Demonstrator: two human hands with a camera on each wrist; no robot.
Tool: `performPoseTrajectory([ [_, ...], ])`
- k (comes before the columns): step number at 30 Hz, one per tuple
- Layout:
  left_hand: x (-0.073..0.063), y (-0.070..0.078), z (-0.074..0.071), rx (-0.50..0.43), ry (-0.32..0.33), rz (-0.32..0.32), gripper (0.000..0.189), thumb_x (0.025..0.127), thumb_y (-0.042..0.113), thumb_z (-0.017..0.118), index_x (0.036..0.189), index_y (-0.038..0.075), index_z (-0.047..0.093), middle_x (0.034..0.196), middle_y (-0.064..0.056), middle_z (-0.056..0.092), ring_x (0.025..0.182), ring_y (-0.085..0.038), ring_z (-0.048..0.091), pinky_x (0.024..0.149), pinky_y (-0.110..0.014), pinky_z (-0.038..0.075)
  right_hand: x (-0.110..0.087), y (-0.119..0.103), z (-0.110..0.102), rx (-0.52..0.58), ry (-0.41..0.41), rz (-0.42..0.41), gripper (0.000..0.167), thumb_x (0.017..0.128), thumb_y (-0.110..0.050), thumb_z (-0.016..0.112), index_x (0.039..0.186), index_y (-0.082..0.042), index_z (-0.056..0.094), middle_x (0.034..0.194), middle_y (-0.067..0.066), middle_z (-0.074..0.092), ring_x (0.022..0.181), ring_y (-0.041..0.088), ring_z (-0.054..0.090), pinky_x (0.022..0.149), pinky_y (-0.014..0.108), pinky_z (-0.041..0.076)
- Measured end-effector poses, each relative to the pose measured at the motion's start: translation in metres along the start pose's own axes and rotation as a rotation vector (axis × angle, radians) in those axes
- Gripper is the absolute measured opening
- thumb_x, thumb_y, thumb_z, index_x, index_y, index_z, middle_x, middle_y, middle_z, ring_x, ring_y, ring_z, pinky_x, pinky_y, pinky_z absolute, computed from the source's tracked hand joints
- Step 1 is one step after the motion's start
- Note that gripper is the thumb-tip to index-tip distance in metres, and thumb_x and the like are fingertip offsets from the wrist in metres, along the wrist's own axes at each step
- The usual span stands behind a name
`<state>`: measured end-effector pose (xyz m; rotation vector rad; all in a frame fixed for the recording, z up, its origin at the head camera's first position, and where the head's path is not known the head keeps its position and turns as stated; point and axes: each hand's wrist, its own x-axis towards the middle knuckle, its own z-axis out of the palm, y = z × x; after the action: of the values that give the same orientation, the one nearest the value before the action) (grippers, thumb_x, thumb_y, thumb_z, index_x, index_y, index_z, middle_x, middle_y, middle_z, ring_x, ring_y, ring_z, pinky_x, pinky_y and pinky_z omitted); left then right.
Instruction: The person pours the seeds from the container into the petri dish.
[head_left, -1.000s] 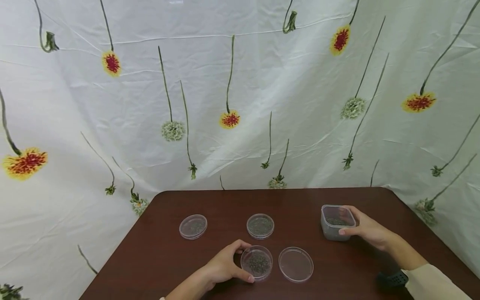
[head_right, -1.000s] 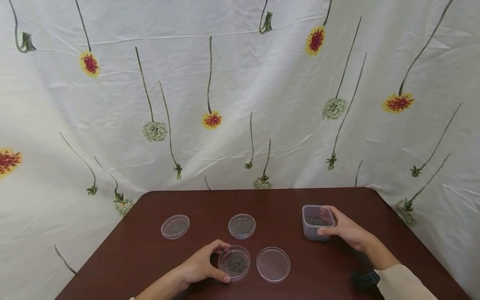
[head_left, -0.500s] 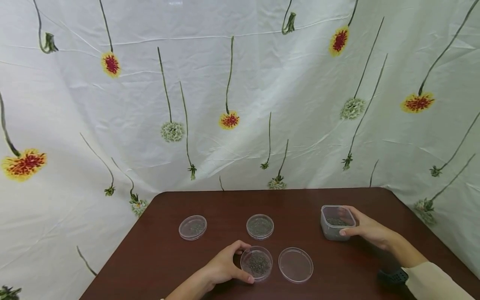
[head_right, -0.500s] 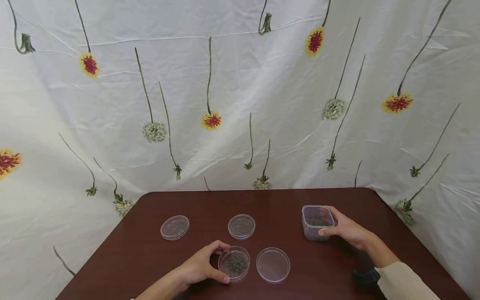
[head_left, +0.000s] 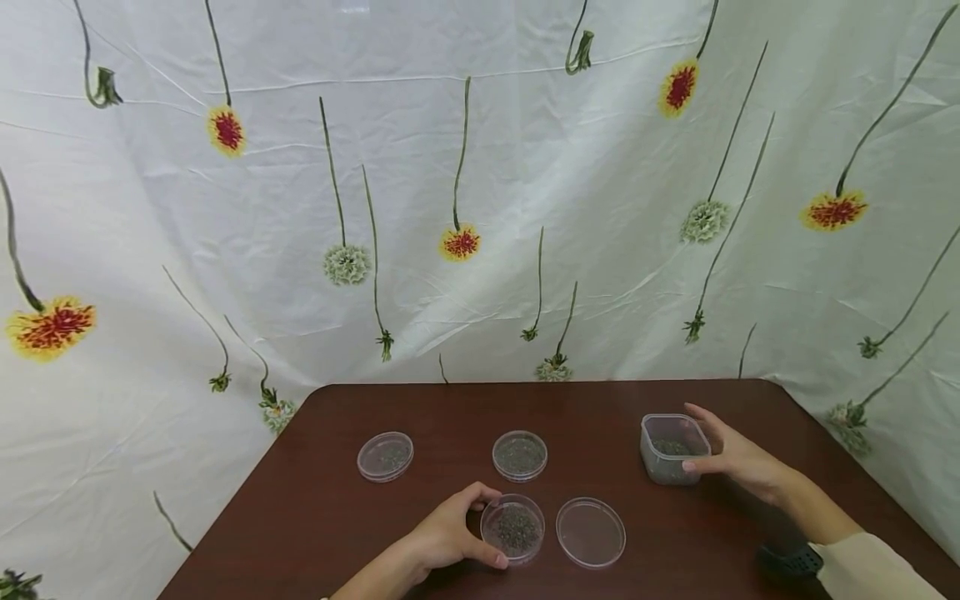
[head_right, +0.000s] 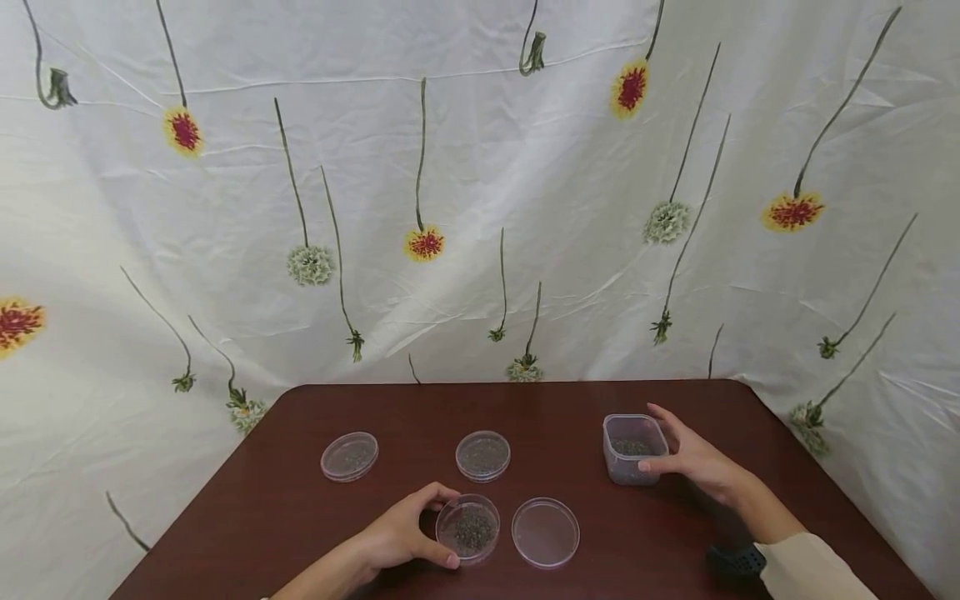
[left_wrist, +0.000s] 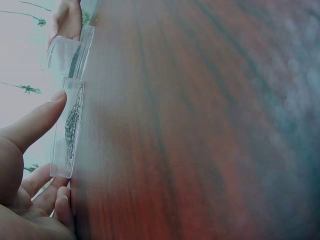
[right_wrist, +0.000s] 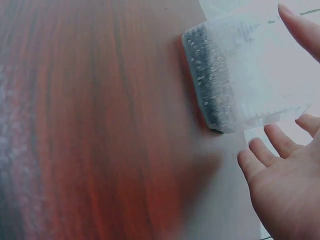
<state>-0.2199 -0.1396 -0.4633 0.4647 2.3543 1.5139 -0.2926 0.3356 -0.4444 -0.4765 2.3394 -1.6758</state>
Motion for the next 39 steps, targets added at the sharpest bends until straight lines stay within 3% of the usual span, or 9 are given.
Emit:
performPoseTrajectory([
  [3, 0.000, 0.000, 0.000, 0.004, 0.002, 0.001, 0.071, 0.069, 0.006, 0.097, 0.131, 0.013, 0.063, 0.120, -0.004, 0.061, 0.116, -0.029, 0.052, 0.107, -0.065, 0.032, -0.001, -0.009, 0.000, -0.018, 0.053, -0.048, 0.100, 0.093, -0.007, 0.074, 0.163, 0.003, 0.002, 0.162, 0.038, 0.008, 0.147, 0.060, 0.005, 0.107, 0.077, 0.020],
  [6, 0.000, 0.000, 0.000, 0.006, 0.005, 0.003, 0.071, 0.069, 0.006, 0.097, 0.131, 0.013, 0.063, 0.121, -0.004, 0.061, 0.116, -0.029, 0.052, 0.106, -0.065, 0.032, 0.000, -0.021, -0.001, -0.007, 0.092, -0.098, 0.096, 0.094, -0.004, 0.072, 0.162, 0.005, 0.004, 0.163, 0.037, 0.011, 0.148, 0.059, 0.006, 0.116, 0.048, 0.032],
  [10, 0.000, -0.001, -0.001, 0.008, 0.005, -0.004, 0.071, 0.069, 0.006, 0.097, 0.131, 0.014, 0.063, 0.121, -0.005, 0.061, 0.117, -0.030, 0.052, 0.107, -0.066, 0.031, 0.001, -0.034, 0.002, 0.017, 0.110, -0.135, 0.097, 0.095, -0.003, 0.072, 0.164, 0.002, 0.003, 0.165, 0.033, 0.010, 0.150, 0.054, 0.006, 0.110, 0.020, 0.035],
  [16, 0.000, -0.002, -0.001, 0.019, 0.003, -0.008, 0.071, 0.069, 0.007, 0.097, 0.131, 0.013, 0.062, 0.121, -0.005, 0.060, 0.117, -0.030, 0.052, 0.107, -0.066, 0.031, 0.003, -0.048, 0.014, 0.039, 0.106, -0.190, 0.098, 0.094, 0.000, 0.073, 0.163, 0.003, 0.004, 0.164, 0.033, 0.013, 0.150, 0.051, 0.008, 0.111, 0.021, 0.035],
  [20, -0.001, -0.002, -0.001, 0.021, 0.005, -0.005, 0.071, 0.069, 0.007, 0.097, 0.131, 0.013, 0.062, 0.121, -0.005, 0.060, 0.118, -0.030, 0.051, 0.107, -0.066, 0.030, 0.006, -0.055, 0.024, 0.069, 0.062, -0.247, 0.095, 0.094, 0.002, 0.071, 0.163, 0.003, 0.007, 0.163, 0.029, 0.020, 0.151, 0.021, 0.029, 0.107, 0.015, 0.036],
  [24, -0.001, -0.002, 0.000, 0.020, 0.005, 0.002, 0.071, 0.069, 0.007, 0.097, 0.131, 0.013, 0.062, 0.122, -0.005, 0.060, 0.118, -0.030, 0.051, 0.107, -0.066, 0.030, 0.009, -0.059, 0.035, 0.087, -0.010, -0.307, 0.093, 0.094, 0.003, 0.071, 0.164, 0.002, 0.010, 0.160, 0.011, 0.032, 0.135, -0.007, 0.041, 0.107, 0.016, 0.036],
  [28, 0.000, -0.003, 0.000, 0.021, 0.004, 0.007, 0.071, 0.069, 0.007, 0.097, 0.131, 0.013, 0.063, 0.121, -0.004, 0.060, 0.117, -0.030, 0.051, 0.108, -0.066, 0.030, 0.011, -0.062, 0.047, 0.092, -0.076, -0.342, 0.095, 0.092, 0.005, 0.072, 0.165, -0.002, 0.012, 0.156, 0.002, 0.037, 0.138, -0.003, 0.040, 0.109, 0.017, 0.034],
  [36, 0.000, -0.002, -0.001, 0.013, 0.000, -0.010, 0.071, 0.069, 0.009, 0.097, 0.131, 0.014, 0.062, 0.122, -0.005, 0.059, 0.119, -0.031, 0.050, 0.108, -0.066, 0.030, 0.016, -0.069, 0.074, 0.025, -0.191, -0.365, 0.097, 0.090, 0.000, 0.077, 0.165, -0.007, 0.016, 0.158, 0.026, 0.030, 0.148, 0.033, 0.033, 0.112, 0.023, 0.034],
  [39, 0.000, -0.001, -0.001, 0.010, -0.002, -0.010, 0.071, 0.070, 0.008, 0.097, 0.131, 0.014, 0.062, 0.122, -0.005, 0.059, 0.119, -0.031, 0.050, 0.108, -0.067, 0.029, 0.015, -0.067, 0.085, -0.012, -0.241, -0.365, 0.098, 0.090, -0.003, 0.079, 0.165, -0.008, 0.017, 0.158, 0.026, 0.031, 0.147, 0.035, 0.033, 0.112, 0.023, 0.034],
])
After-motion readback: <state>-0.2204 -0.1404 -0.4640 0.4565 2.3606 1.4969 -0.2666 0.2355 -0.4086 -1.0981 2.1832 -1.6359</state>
